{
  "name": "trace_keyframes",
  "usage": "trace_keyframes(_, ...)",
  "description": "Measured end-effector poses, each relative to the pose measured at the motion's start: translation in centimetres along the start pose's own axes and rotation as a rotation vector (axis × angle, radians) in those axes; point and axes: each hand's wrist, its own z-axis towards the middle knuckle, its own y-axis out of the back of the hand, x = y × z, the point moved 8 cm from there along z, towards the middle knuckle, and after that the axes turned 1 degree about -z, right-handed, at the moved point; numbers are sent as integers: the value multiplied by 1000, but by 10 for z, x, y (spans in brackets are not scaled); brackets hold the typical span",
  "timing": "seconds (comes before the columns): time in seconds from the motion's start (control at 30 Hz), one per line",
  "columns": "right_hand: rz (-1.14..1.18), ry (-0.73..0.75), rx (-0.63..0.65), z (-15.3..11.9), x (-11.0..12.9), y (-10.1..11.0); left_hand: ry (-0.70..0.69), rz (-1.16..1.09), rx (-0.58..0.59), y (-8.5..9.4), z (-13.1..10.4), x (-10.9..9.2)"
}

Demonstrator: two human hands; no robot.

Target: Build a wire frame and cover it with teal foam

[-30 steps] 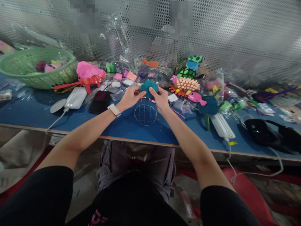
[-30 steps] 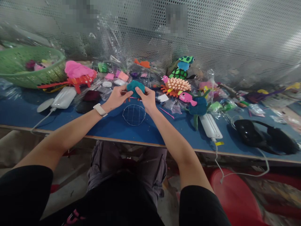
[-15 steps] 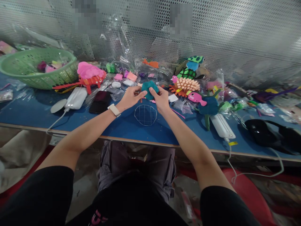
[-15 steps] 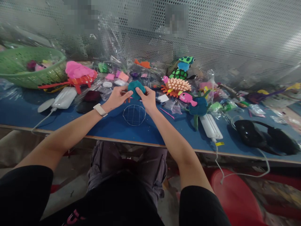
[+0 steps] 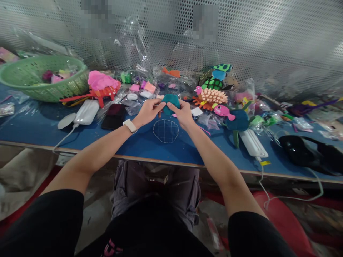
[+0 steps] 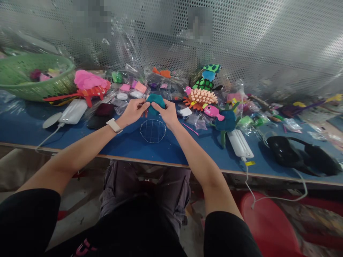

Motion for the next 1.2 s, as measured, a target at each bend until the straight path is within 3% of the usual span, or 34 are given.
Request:
trace_keyframes(0.13,17,11,-43,-1,1,1,9,20,-2,0,-1,-1)
trace_keyframes(0.47,78,-67,-12,-5,2,-4,-21,92,2,2,-1,-4)
trace_keyframes(0.73,-1,-37,7,-4,4,-3,11,40,-100,8,-3,-5)
trace_keyframes(1.0,-55,94,-3,-7,20,-3,-22,101,-74,9,-2,-10)
trace_keyframes(1.2,-78,86,-52,-8,20,-1,-17,87,-12,3,-1,-2)
